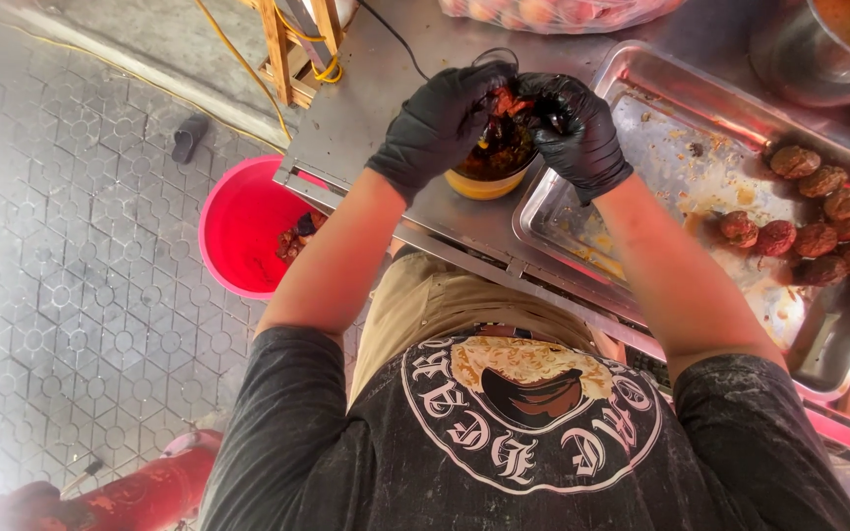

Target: The recorder is stuffing small red food items with a dark paste filling.

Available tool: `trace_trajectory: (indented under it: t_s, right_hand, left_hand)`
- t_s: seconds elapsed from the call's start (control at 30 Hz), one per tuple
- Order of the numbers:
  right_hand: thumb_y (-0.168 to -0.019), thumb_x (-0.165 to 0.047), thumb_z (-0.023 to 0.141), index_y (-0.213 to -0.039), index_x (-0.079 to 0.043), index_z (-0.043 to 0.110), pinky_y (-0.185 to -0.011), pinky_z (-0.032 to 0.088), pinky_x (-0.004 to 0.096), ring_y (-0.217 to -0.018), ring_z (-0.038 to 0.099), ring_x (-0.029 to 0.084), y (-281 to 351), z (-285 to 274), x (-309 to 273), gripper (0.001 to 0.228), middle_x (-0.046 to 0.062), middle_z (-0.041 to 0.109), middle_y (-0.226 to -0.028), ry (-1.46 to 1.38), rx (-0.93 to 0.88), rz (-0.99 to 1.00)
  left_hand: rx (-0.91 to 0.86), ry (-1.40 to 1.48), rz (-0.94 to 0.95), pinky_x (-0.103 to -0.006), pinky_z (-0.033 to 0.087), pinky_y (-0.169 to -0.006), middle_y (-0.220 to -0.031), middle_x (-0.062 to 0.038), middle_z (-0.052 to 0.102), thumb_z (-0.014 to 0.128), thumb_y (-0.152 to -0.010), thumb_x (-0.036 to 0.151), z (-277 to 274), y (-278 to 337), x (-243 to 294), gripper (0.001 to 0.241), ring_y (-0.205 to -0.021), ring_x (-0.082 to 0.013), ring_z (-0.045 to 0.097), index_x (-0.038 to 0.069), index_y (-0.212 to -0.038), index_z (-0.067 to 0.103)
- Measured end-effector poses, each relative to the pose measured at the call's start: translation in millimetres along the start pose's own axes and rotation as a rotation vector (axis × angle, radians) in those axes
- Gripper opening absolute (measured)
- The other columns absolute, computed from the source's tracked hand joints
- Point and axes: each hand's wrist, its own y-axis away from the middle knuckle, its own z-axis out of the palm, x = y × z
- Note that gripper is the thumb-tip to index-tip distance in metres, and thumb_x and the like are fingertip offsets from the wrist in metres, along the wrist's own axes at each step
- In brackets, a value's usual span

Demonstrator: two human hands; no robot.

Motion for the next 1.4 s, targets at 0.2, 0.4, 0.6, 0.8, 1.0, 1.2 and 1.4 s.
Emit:
trace_trajectory:
  t_s: [0.2, 0.4, 0.6, 0.8, 1.0, 1.2, 1.4]
  right_hand:
    - [-0.085, 0.018, 0.061, -0.130, -0.004, 0.062, -0.108, 0.055, 0.035, -0.128, 0.065, 0.023, -9, 0, -5, 0.050, 0.013, 0.065, -0.135, 0.141, 0.012, -0.229]
    - [-0.101, 0.009, 0.066, -0.134, -0.004, 0.063, -0.108, 0.055, 0.034, -0.121, 0.067, 0.022, 3, 5, 26, 0.036, 0.012, 0.068, -0.133, -0.008, -0.049, -0.082]
    - [-0.093, 0.009, 0.074, -0.126, -0.006, 0.068, -0.104, 0.056, 0.034, -0.122, 0.068, 0.025, 13, 1, 20, 0.036, 0.012, 0.068, -0.132, 0.270, 0.040, -0.125]
    - [-0.080, 0.015, 0.066, -0.120, -0.007, 0.067, -0.108, 0.055, 0.035, -0.124, 0.067, 0.024, 17, 10, 19, 0.046, 0.010, 0.067, -0.131, 0.138, 0.055, -0.123]
    - [-0.080, 0.013, 0.072, -0.127, -0.007, 0.067, -0.107, 0.054, 0.033, -0.123, 0.067, 0.024, 25, 14, 19, 0.051, 0.010, 0.066, -0.132, 0.109, 0.060, -0.053]
    - [-0.084, 0.016, 0.071, -0.125, -0.007, 0.071, -0.107, 0.057, 0.035, -0.124, 0.068, 0.026, 19, 18, 9, 0.047, 0.013, 0.067, -0.135, 0.135, 0.066, -0.115]
    - [-0.084, 0.017, 0.071, -0.123, -0.007, 0.073, -0.105, 0.059, 0.035, -0.120, 0.070, 0.025, 21, 19, 7, 0.045, 0.012, 0.070, -0.131, 0.222, 0.104, -0.135]
  left_hand:
    - [-0.002, -0.003, 0.204, -0.0451, 0.053, -0.097, -0.128, -0.016, 0.068, 0.066, -0.096, 0.002, -23, -9, -8, 0.042, -0.109, -0.0367, 0.063, 0.007, -0.138, 0.059]
    - [-0.126, -0.015, 0.083, -0.0470, 0.052, -0.089, -0.110, -0.012, 0.070, 0.069, -0.096, 0.007, -23, -13, 7, 0.038, -0.099, -0.0370, 0.064, 0.008, -0.133, 0.064]
    - [-0.081, -0.037, 0.026, -0.0441, 0.053, -0.099, -0.127, -0.012, 0.068, 0.066, -0.089, 0.005, -16, -14, 31, 0.043, -0.113, -0.0356, 0.065, 0.009, -0.131, 0.063]
    - [-0.043, 0.008, 0.066, -0.0455, 0.048, -0.117, -0.145, -0.012, 0.059, 0.060, -0.084, -0.004, -1, 2, 28, 0.056, -0.137, -0.0371, 0.055, 0.010, -0.139, 0.060]
    - [-0.014, 0.009, 0.029, -0.0470, 0.045, -0.120, -0.149, -0.016, 0.056, 0.058, -0.091, -0.004, 18, 24, 15, 0.054, -0.141, -0.0409, 0.051, 0.010, -0.144, 0.056]
    - [-0.020, 0.020, 0.037, -0.0465, 0.045, -0.122, -0.149, -0.015, 0.056, 0.058, -0.093, -0.002, 9, 14, 18, 0.054, -0.142, -0.0401, 0.052, 0.011, -0.145, 0.054]
    - [-0.018, 0.088, -0.011, -0.0436, 0.047, -0.120, -0.147, -0.012, 0.058, 0.061, -0.090, -0.002, 16, 14, 10, 0.056, -0.141, -0.0363, 0.054, 0.012, -0.143, 0.055]
